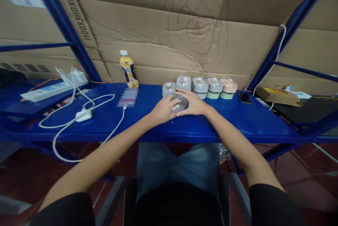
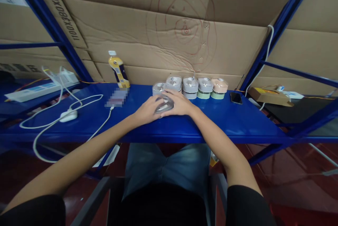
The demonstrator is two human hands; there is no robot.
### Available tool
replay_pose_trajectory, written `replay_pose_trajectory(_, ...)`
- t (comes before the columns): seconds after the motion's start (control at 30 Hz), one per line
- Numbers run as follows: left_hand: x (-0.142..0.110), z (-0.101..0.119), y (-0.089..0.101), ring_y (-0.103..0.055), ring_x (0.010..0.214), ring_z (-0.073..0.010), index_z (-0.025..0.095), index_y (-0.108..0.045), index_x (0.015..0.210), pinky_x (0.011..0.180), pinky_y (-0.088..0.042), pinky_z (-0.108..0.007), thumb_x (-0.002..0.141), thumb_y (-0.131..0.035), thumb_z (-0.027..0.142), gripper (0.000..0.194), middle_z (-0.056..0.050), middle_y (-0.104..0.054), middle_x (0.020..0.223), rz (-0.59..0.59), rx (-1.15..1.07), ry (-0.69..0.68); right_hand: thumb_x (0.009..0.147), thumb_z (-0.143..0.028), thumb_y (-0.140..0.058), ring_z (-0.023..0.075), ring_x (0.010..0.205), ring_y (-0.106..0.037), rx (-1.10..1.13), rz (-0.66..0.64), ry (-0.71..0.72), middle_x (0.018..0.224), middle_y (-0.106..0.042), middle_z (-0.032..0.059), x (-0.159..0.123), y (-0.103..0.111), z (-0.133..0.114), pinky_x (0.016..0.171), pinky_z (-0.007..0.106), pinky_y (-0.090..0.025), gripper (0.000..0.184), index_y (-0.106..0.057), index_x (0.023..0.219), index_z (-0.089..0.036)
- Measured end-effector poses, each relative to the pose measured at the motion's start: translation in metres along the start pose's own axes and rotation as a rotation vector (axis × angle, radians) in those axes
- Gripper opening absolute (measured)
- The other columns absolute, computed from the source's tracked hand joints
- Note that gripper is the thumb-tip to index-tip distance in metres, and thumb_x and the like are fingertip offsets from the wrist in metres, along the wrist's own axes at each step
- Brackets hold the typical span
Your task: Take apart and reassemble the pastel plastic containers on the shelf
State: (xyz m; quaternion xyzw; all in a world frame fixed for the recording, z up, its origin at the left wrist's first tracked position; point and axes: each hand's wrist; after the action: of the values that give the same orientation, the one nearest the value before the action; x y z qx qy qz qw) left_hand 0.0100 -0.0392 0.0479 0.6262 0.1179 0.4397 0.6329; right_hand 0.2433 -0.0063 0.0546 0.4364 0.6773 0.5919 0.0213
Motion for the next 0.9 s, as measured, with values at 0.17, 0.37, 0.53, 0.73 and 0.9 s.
replay_pose_trajectory(0.17, 0.043, -0.04, -0.025, -0.067, 0.129, -0.0419, 0.021, -0.063, 0.126, 0.114, -0.055, -0.058, 0.063, -0.1, 0.058, 0.082, -0.016, -0.068, 0.136, 0.013, -0.458, -0.216, 0.066, -0.077, -0.097, 0.0482, 0.153, -0.056, -0.041, -0.117, -0.107, 0.167, -0.058, 0.0215, -0.009, 0.001, 0.011, 0.125, 0.064, -0.049, 0.128, -0.047, 0.17, -0.022)
replay_pose_trajectory(0.37, 0.044, -0.046, -0.051, -0.063, 0.144, -0.0449, 0.019, -0.047, 0.155, 0.123, -0.048, -0.064, 0.068, -0.098, 0.056, 0.107, -0.023, -0.063, 0.155, -0.005, -0.643, -0.255, 0.072, -0.073, -0.095, 0.048, 0.149, -0.061, -0.095, -0.127, -0.14, 0.162, -0.064, 0.0203, -0.023, 0.009, 0.012, 0.123, 0.064, -0.05, 0.114, -0.054, 0.165, -0.022)
replay_pose_trajectory(0.53, 0.037, -0.045, -0.056, -0.062, 0.147, -0.0464, 0.018, -0.042, 0.163, 0.124, -0.048, -0.065, 0.066, -0.1, 0.062, 0.12, -0.025, -0.06, 0.16, 0.035, -0.633, -0.188, 0.076, -0.065, -0.094, 0.0424, 0.146, -0.064, 0.012, -0.072, -0.152, 0.159, -0.067, 0.0166, -0.023, 0.009, 0.008, 0.123, 0.061, -0.051, 0.097, -0.062, 0.158, -0.024)
replay_pose_trajectory(0.73, 0.029, -0.045, -0.046, -0.061, 0.146, -0.044, 0.022, -0.053, 0.164, 0.125, -0.047, -0.064, 0.078, -0.093, 0.064, 0.104, -0.02, -0.063, 0.154, 0.022, -0.494, -0.194, 0.084, -0.067, -0.084, 0.0357, 0.123, -0.074, 0.173, 0.109, -0.309, 0.135, -0.078, 0.012, -0.026, 0.034, 0.03, 0.111, 0.056, -0.059, 0.074, -0.07, 0.141, -0.021)
replay_pose_trajectory(0.9, 0.024, -0.034, -0.037, -0.064, 0.138, -0.0377, 0.029, -0.082, 0.135, 0.125, -0.047, -0.06, 0.095, -0.079, 0.059, 0.051, -0.014, -0.067, 0.135, -0.05, -0.384, -0.241, 0.094, -0.075, -0.068, 0.0365, 0.122, -0.073, 0.191, 0.245, -0.486, 0.131, -0.078, 0.0114, -0.037, 0.058, 0.051, 0.108, 0.06, -0.06, 0.066, -0.07, 0.138, -0.026)
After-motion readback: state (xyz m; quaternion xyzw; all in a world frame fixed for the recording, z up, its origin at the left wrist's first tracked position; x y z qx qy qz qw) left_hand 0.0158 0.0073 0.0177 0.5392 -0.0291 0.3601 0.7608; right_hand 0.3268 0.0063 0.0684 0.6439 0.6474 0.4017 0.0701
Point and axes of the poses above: each hand's wrist, its own x-axis towards the middle knuckle, its own y-axis out of the back of the hand, z = x × y
